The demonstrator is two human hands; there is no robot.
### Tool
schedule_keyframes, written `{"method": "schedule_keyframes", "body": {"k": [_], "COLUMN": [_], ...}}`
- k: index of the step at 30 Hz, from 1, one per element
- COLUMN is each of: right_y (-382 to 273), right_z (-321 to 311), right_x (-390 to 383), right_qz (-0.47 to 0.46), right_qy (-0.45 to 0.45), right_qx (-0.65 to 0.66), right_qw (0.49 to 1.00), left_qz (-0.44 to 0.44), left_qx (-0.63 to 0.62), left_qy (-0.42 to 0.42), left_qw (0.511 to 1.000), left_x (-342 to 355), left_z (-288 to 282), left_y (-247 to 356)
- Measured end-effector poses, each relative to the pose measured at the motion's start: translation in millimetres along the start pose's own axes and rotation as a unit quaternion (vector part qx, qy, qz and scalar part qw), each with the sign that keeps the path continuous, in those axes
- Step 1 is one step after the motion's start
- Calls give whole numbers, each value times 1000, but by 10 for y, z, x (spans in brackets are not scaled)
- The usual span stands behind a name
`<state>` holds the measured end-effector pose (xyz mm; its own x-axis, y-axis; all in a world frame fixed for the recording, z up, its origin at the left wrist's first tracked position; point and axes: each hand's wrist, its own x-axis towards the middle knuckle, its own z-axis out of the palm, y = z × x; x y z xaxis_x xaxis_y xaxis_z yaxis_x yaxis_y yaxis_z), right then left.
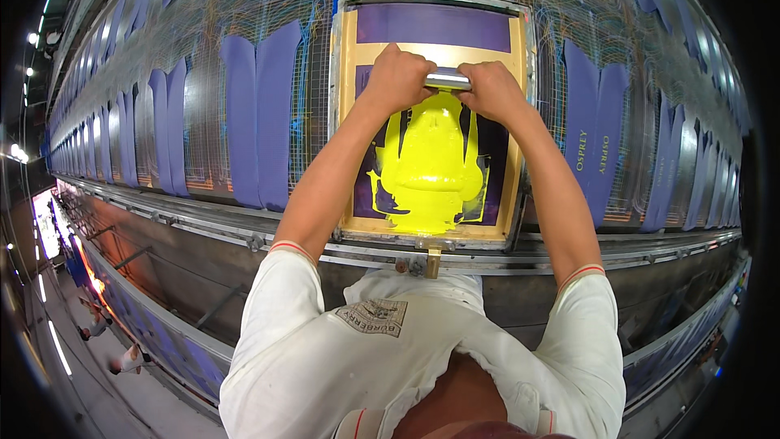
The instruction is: The person prepares yellow ink in a small container, then uses a squeegee to pull the ink across a screen-printing frame over a purple fabric panel. The person repeatedly strokes the squeegee to transfer the ink through the screen onto the fabric.
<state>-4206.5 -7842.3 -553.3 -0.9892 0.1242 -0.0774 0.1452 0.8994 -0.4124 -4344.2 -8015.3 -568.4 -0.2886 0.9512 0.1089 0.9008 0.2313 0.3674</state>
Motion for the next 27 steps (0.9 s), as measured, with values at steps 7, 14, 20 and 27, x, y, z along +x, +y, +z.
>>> {"method": "schedule_keyframes", "body": {"k": [7, 14, 20, 27], "right_y": [-18, -527, -726, 578], "right_z": [117, 467, 432, 349], "right_x": [-75, -1009, -1584, -1578], "right_qz": [-7, -46, -23, 362], "right_qy": [34, 45, 103, 297], "right_qx": [24, 23, 92, 43], "right_qw": [999, 998, 990, 882], "left_qz": [-12, -4, 9, -22], "left_qx": [-11, -34, -2, -3], "left_qy": [11, 53, 80, 32], "left_qw": [1000, 998, 997, 999], "left_x": [-65, -1032, -1564, -1574], "left_z": [86, 243, 342, 250], "left_y": [51, 640, 996, 1080]}}
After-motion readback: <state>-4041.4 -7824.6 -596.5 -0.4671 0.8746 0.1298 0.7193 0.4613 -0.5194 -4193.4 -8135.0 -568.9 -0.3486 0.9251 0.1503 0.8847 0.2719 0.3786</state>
